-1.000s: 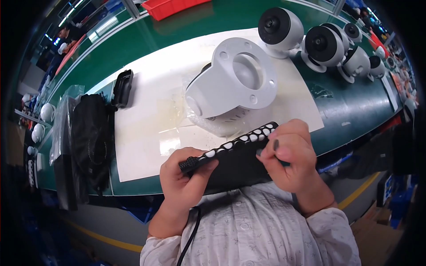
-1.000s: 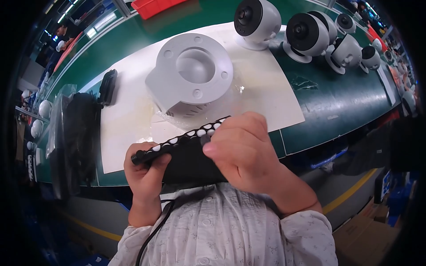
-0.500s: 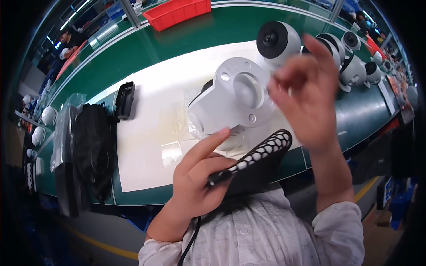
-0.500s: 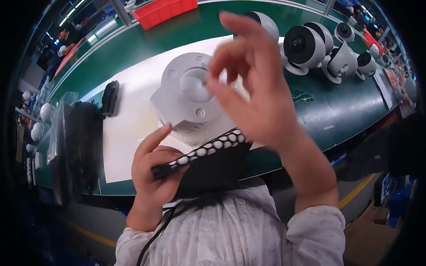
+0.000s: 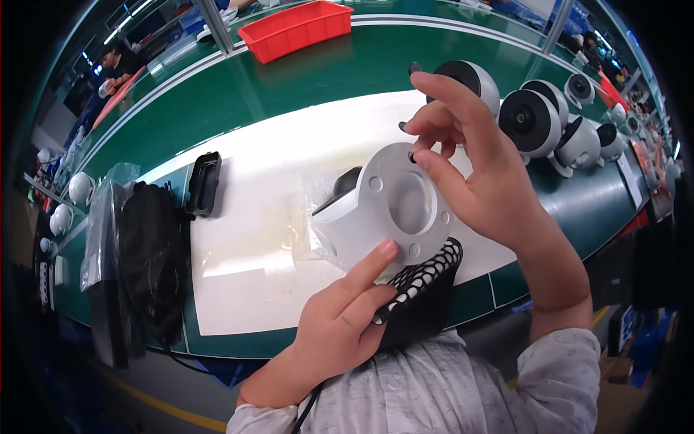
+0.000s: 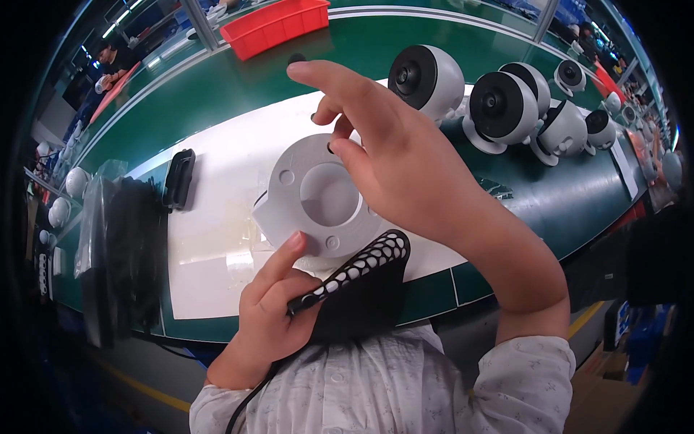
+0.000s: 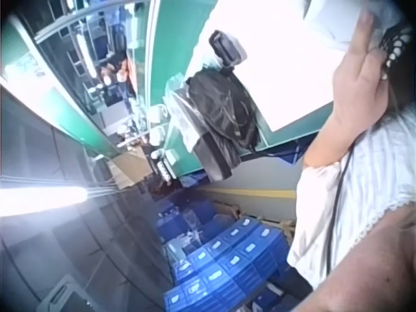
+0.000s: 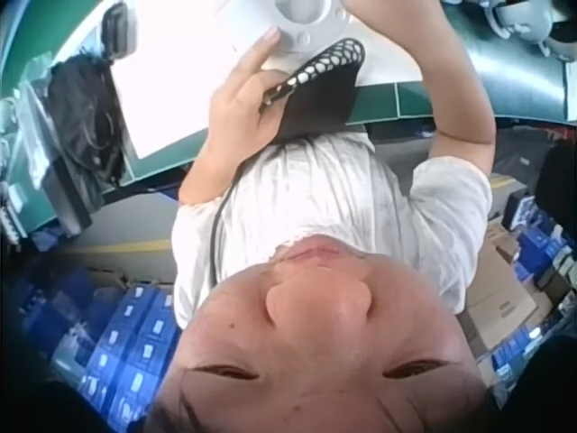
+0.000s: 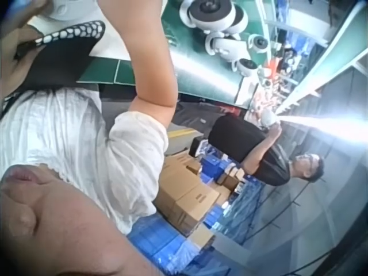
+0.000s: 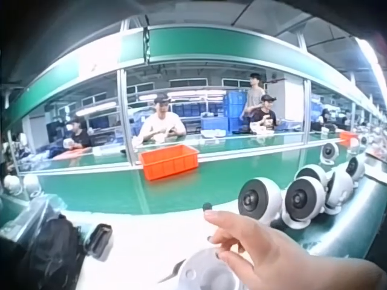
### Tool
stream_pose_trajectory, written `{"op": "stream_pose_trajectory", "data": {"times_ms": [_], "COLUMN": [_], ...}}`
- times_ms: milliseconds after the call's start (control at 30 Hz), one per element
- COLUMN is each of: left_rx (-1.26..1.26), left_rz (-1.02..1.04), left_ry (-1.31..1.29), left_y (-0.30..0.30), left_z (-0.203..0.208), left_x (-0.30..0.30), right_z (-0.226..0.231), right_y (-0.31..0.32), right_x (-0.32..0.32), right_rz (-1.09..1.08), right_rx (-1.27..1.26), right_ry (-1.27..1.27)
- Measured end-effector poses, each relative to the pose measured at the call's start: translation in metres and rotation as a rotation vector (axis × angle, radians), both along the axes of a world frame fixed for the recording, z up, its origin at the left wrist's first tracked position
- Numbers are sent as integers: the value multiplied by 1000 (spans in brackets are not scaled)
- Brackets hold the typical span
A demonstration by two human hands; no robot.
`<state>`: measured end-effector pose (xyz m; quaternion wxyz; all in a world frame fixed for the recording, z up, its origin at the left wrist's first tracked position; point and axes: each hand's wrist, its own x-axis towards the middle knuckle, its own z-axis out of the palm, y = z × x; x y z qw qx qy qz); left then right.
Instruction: Assembling security camera components by applying small adhesive pads and organizing housings on an assembly line.
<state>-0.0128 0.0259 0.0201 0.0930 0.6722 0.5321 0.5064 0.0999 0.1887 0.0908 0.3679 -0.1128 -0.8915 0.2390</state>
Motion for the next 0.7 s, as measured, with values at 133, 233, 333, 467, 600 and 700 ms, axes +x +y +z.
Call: {"op": "stream_pose_trajectory", "data": {"times_ms": [133,233,333,467,600,700], "left_rx": [-2,9,12,12,20,39], "left_rz": [-19,-24,-25,-31,-25,-25], "left_ry": [-2,1,-6,-23,-17,-34], "left_y": [1,0,-1,-1,-3,-4], "left_z": [-3,-5,-7,-5,-8,-11], "left_x": [1,0,-1,1,-1,-2], "right_z": [0,-2,2,5,-1,-4], "right_y": [-5,-8,-12,-21,-19,-12], "right_x": [2,4,5,12,16,6], "right_rz": [-13,13,74,157,56,138], "right_rx": [93,238,297,457,225,73], "right_ry": [15,-13,-3,-71,-30,118]}}
